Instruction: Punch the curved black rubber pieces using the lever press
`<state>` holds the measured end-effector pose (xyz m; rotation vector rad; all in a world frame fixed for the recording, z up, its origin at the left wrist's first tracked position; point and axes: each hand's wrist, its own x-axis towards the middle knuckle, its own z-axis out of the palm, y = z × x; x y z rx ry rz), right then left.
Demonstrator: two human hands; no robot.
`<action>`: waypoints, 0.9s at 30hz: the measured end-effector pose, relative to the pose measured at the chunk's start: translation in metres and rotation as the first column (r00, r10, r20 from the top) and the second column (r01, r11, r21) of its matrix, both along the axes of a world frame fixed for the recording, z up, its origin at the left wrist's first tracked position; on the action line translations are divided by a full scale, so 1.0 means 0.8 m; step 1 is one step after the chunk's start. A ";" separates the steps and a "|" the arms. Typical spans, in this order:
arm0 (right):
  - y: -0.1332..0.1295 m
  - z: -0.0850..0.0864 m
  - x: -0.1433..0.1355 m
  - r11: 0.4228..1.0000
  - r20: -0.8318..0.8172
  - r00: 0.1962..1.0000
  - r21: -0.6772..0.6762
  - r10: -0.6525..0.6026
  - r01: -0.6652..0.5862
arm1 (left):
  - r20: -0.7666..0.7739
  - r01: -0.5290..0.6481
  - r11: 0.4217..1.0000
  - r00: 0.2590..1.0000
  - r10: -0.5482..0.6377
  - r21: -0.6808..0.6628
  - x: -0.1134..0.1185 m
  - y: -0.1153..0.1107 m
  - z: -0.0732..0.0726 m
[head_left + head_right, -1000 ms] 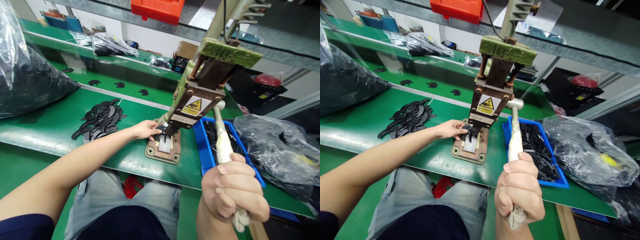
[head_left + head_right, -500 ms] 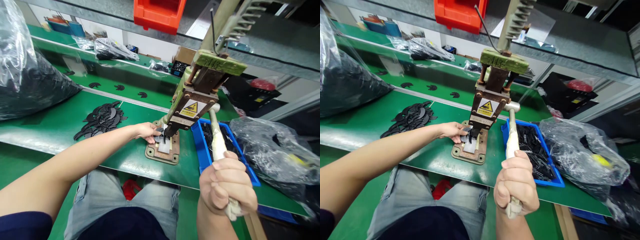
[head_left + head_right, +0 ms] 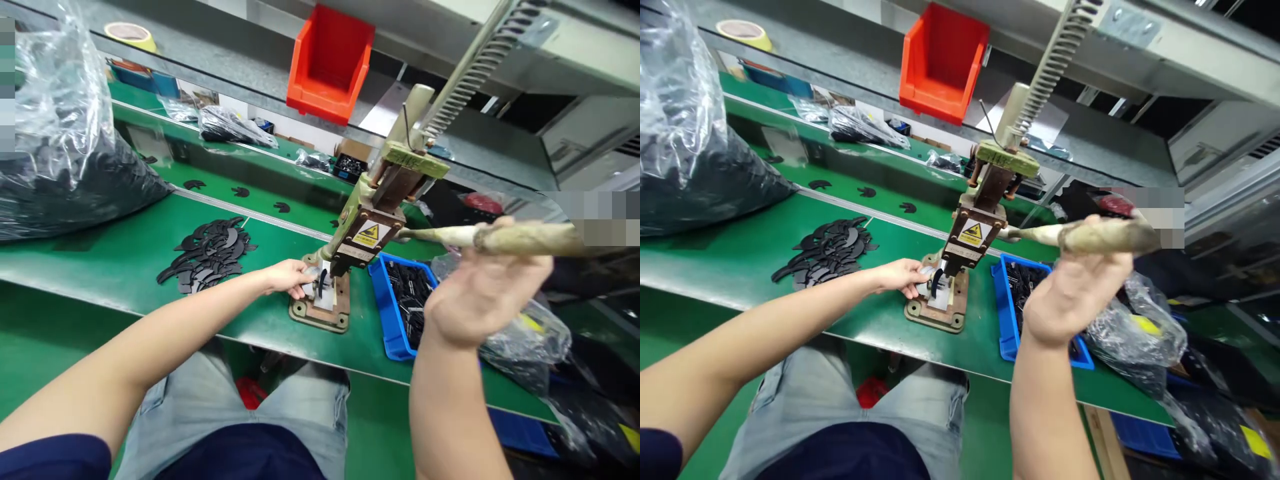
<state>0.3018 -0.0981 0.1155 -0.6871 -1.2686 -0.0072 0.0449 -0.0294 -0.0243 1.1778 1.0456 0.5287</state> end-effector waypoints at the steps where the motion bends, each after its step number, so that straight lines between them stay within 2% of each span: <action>1: -0.003 -0.023 0.000 0.998 -0.023 0.999 -0.047 -0.039 0.037 | 0.029 0.012 1.000 1.000 -0.012 0.024 -0.008 -0.010 0.004; 3: -0.013 -0.077 -0.010 0.984 -0.005 1.000 -0.175 -0.024 0.022 | 0.078 0.042 0.996 0.996 -0.048 0.073 -0.022 -0.032 0.016; 4: -0.020 -0.104 -0.019 0.961 0.024 0.999 -0.276 0.032 -0.024 | 0.096 0.056 0.994 0.993 -0.065 0.096 -0.027 -0.043 0.023; 7: -0.042 -0.168 -0.058 0.820 0.068 0.963 -0.541 0.262 -0.185 | 0.108 0.071 0.987 0.990 -0.088 0.147 -0.035 -0.075 0.043; 9: -0.052 -0.191 -0.084 0.732 0.045 0.933 -0.634 0.358 -0.250 | 0.092 0.073 0.983 0.992 -0.090 0.168 -0.035 -0.090 0.052; 11: -0.057 -0.201 -0.103 0.684 0.007 0.922 -0.674 0.386 -0.281 | 0.075 0.083 0.980 0.992 -0.098 0.180 -0.032 -0.102 0.056; 13: -0.059 -0.205 -0.114 0.667 -0.024 0.927 -0.687 0.375 -0.288 | 0.062 0.087 0.978 0.993 -0.100 0.188 -0.031 -0.109 0.059; 17: -0.063 -0.210 -0.118 0.668 -0.054 0.934 -0.684 0.353 -0.292 | 0.051 0.096 0.981 0.993 -0.106 0.166 -0.034 -0.113 0.063; 23: -0.076 -0.218 -0.110 0.665 -0.022 0.932 -0.694 0.363 -0.276 | 0.056 0.157 0.988 0.986 -0.157 -0.004 -0.032 -0.108 0.068; 27: -0.080 -0.223 -0.103 0.677 0.039 0.933 -0.699 0.359 -0.232 | 0.024 0.214 0.977 0.977 -0.214 0.014 -0.029 -0.103 0.068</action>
